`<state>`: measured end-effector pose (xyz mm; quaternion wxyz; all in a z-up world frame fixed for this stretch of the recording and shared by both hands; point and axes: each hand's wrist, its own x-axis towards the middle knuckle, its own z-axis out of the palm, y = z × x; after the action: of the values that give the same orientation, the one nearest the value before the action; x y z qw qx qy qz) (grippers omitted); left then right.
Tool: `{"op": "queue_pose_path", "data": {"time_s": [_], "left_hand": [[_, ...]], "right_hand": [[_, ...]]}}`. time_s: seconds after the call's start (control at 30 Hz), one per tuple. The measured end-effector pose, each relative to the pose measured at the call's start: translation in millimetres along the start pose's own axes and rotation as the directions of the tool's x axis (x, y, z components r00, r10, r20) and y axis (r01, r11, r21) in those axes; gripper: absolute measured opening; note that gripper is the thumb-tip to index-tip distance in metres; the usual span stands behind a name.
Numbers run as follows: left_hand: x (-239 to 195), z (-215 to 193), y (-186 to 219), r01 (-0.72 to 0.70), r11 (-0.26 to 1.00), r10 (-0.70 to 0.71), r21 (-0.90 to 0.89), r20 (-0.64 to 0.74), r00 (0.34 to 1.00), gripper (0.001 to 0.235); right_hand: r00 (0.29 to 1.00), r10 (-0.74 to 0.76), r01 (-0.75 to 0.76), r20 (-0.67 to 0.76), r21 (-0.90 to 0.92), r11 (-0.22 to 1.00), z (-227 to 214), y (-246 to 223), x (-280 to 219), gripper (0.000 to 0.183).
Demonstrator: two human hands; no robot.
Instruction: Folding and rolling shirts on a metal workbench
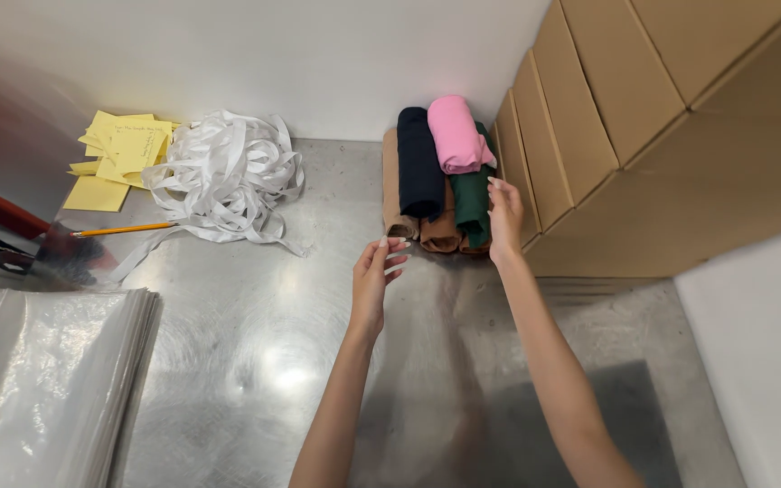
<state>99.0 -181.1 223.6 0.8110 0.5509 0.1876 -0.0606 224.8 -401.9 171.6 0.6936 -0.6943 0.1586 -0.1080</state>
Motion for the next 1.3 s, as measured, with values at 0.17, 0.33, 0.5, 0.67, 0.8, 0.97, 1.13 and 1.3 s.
{"op": "queue_pose_path", "data": {"time_s": [0.17, 0.33, 0.5, 0.67, 0.8, 0.97, 1.13, 1.3], "left_hand": [[-34, -28, 20, -0.039, 0.997, 0.04, -0.067, 0.01, 0.999, 0.03], [-59, -68, 29, -0.076, 0.991, 0.081, -0.107, 0.042, 0.996, 0.028], [-89, -108, 42, -0.078, 0.985, 0.091, -0.153, 0.076, 0.993, 0.028], [-120, -133, 44, -0.066, 0.988, 0.082, -0.136, 0.116, 0.99, 0.029], [-145, -149, 48, -0.099, 0.983, 0.122, -0.156, 0.146, 0.982, 0.028], [-179, -186, 46, -0.172, 0.971, 0.19, -0.164, 0.105, 0.976, 0.027], [-251, -231, 27, -0.194, 0.968, 0.2, -0.158, 0.022, 0.98, 0.026], [-328, -288, -2, -0.167, 0.98, 0.165, -0.108, -0.034, 0.986, 0.025]], "right_hand": [[0.998, -0.059, 0.062, -0.039, 0.085, 0.994, -3, -65, -91, 0.025], [0.989, -0.108, 0.124, -0.105, 0.161, 0.979, -4, -96, -187, 0.021], [0.969, -0.076, 0.134, -0.233, 0.24, 0.961, -15, -92, -285, 0.018], [0.936, -0.029, 0.131, -0.351, 0.273, 0.953, -40, -73, -354, 0.015], [0.92, -0.024, 0.149, -0.391, 0.293, 0.945, -48, -77, -399, 0.013], [0.932, -0.041, 0.16, -0.36, 0.306, 0.939, -57, -75, -442, 0.014], [0.952, -0.067, 0.162, -0.299, 0.303, 0.939, -72, -67, -503, 0.012], [0.965, -0.034, 0.134, -0.261, 0.376, 0.917, -81, -36, -578, 0.012]]}}
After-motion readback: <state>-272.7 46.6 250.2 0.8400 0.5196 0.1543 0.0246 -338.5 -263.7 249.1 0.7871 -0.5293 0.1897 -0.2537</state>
